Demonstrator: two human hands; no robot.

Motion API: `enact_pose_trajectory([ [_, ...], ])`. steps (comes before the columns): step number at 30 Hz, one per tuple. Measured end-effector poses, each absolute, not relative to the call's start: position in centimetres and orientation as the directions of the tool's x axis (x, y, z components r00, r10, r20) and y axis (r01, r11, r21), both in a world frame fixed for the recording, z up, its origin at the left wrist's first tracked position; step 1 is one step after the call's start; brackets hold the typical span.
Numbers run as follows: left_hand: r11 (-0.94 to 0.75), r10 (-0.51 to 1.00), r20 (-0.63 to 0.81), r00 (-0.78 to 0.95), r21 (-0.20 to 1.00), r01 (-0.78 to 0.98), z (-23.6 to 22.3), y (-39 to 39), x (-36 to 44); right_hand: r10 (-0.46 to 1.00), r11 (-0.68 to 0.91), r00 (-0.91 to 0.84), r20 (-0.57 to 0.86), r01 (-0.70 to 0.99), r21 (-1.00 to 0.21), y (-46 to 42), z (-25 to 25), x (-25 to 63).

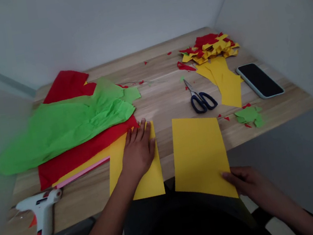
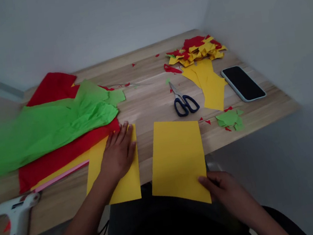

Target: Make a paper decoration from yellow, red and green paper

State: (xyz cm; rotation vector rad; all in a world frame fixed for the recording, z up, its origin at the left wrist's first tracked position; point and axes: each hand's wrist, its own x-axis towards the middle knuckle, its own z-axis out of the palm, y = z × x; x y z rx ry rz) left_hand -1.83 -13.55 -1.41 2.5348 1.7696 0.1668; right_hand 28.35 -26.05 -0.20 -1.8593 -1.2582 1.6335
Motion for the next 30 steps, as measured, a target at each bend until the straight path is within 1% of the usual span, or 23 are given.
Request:
enact_pose_trajectory([
  [3,-0.341,0.940,0.063,0.336,0.124,0.932,-1.4,-13.3,-1.9,0.742,-0.596,-0.146,-0.654,0.303,-0.744,-25.8,0.2,29.1],
  [5,-0.348,0.937,0.060,0.343,0.144,0.926,-1.0,-13.3,-1.8,0.737,-0.598,-0.189,-0.649,0.263,-0.757,-25.6,0.5,29.0],
  [7,-0.368,0.930,0.057,0.363,0.159,0.916,-0.1,-14.0,-1.7,0.752,-0.584,-0.196,-0.630,0.246,-0.774,-25.6,0.6,28.8],
  [12,-0.487,0.869,0.024,0.495,0.219,0.845,2.5,-19.1,-2.6,0.807,-0.554,-0.110,-0.581,0.203,-0.808,-26.3,-0.1,28.5],
  [13,-0.510,0.854,0.006,0.521,0.216,0.833,2.6,-20.4,-3.1,0.809,-0.558,-0.091,-0.581,0.191,-0.808,-26.4,-0.3,28.6],
  [15,-0.515,0.849,-0.030,0.528,0.174,0.839,2.2,-22.8,-4.2,0.803,-0.581,-0.051,-0.594,0.161,-0.798,-26.6,-0.6,28.6],
  [17,-0.491,0.867,-0.033,0.498,0.119,0.863,1.4,-24.5,-5.3,0.797,-0.600,-0.001,-0.605,0.124,-0.790,-26.5,-0.7,28.5],
  [18,-0.489,0.869,-0.022,0.495,0.113,0.865,1.0,-25.2,-5.8,0.801,-0.597,0.028,-0.598,0.109,-0.795,-26.4,-0.6,28.5],
  [20,-0.509,0.858,0.022,0.513,0.174,0.843,0.7,-26.2,-6.5,0.824,-0.567,0.091,-0.560,0.098,-0.818,-26.1,-0.4,28.4],
  [22,-0.522,0.849,0.097,0.520,0.314,0.793,1.3,-26.8,-7.1,0.847,-0.526,0.151,-0.509,0.104,-0.844,-25.8,-0.1,28.5],
  [23,-0.495,0.866,0.147,0.478,0.386,0.778,2.0,-27.0,-7.4,0.855,-0.508,0.183,-0.485,0.111,-0.854,-25.6,0.1,28.6],
  [24,-0.440,0.898,0.193,0.396,0.441,0.782,2.8,-27.0,-7.7,0.860,-0.495,0.209,-0.466,0.121,-0.860,-25.4,0.3,28.7],
  [25,-0.354,0.934,0.224,0.278,0.474,0.806,3.8,-26.8,-8.2,0.863,-0.486,0.227,-0.451,0.135,-0.863,-25.2,0.5,28.8],
  [26,-0.238,0.962,0.237,0.136,0.481,0.844,4.8,-26.3,-8.8,0.866,-0.479,0.239,-0.439,0.150,-0.865,-25.0,0.7,28.8],
  [27,-0.099,0.971,0.238,-0.016,0.460,0.883,5.9,-25.5,-9.6,0.871,-0.471,0.244,-0.427,0.168,-0.866,-24.8,0.8,28.8],
  [28,0.055,0.961,0.226,-0.159,0.407,0.912,6.9,-24.4,-10.5,0.878,-0.461,0.240,-0.414,0.185,-0.868,-24.6,0.9,28.8],
  [30,0.299,0.901,0.229,-0.369,0.290,0.909,8.4,-21.7,-12.9,0.895,-0.433,0.209,-0.393,0.202,-0.879,-24.4,1.0,28.5],
])
